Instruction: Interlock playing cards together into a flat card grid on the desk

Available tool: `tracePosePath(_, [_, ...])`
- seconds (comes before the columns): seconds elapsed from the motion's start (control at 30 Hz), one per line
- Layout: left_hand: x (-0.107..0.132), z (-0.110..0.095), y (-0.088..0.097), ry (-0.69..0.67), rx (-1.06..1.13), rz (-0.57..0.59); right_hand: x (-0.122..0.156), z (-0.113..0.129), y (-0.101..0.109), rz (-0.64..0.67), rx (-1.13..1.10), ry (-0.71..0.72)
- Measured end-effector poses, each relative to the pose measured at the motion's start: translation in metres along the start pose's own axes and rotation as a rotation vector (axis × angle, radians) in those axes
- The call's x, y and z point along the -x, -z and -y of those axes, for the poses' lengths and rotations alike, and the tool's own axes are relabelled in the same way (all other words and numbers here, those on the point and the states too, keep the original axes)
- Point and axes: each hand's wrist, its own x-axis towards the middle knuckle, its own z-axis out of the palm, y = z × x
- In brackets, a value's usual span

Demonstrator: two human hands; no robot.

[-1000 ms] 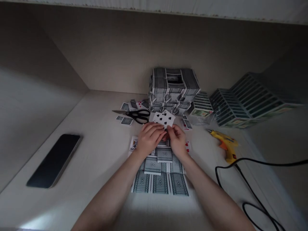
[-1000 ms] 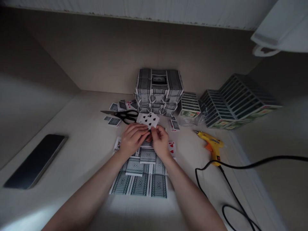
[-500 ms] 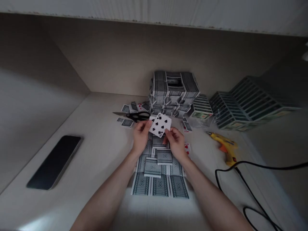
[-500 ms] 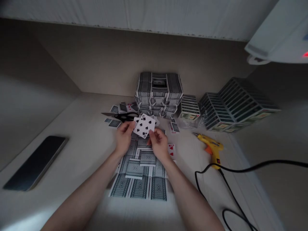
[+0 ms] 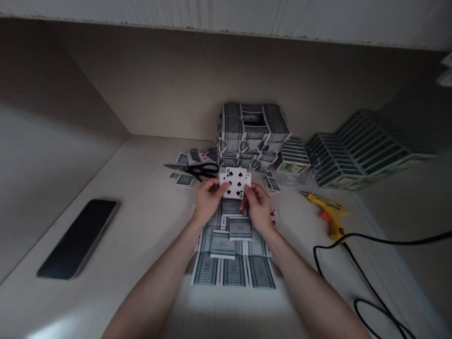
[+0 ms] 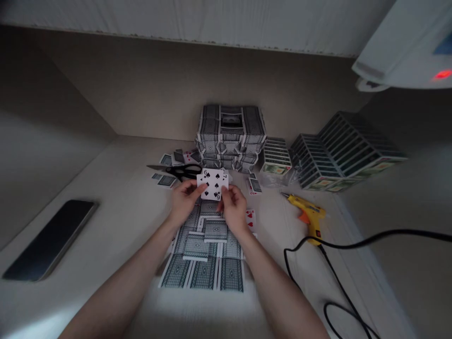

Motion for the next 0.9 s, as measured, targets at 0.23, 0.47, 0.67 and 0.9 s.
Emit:
tracePosePath(0.23, [-0.0023,-0.0074,0.0052,0.090,0.072,0.149,-0.0033,-0.0041,0.0014,-0.044,0.042,0.030])
tracePosePath(0.47, [-0.0029,-0.0077,0.0079,0.121,0.106,0.154,-0.0025,-0.0011,0.0007,-0.037,0.036,0.049])
tracePosePath(0.67, [-0.0020,-0.0073,0.0065,0.105,0.041,0.172,-0.0039,-0.0022,-0.0013,-0.083,-0.058,0.089])
tracePosePath(0.9, [-0.0011,-0.0069,0.0053,0.108,0.028,0.164,-0.0046,-0.0042,0.0001,-0.058,-0.044,0.062])
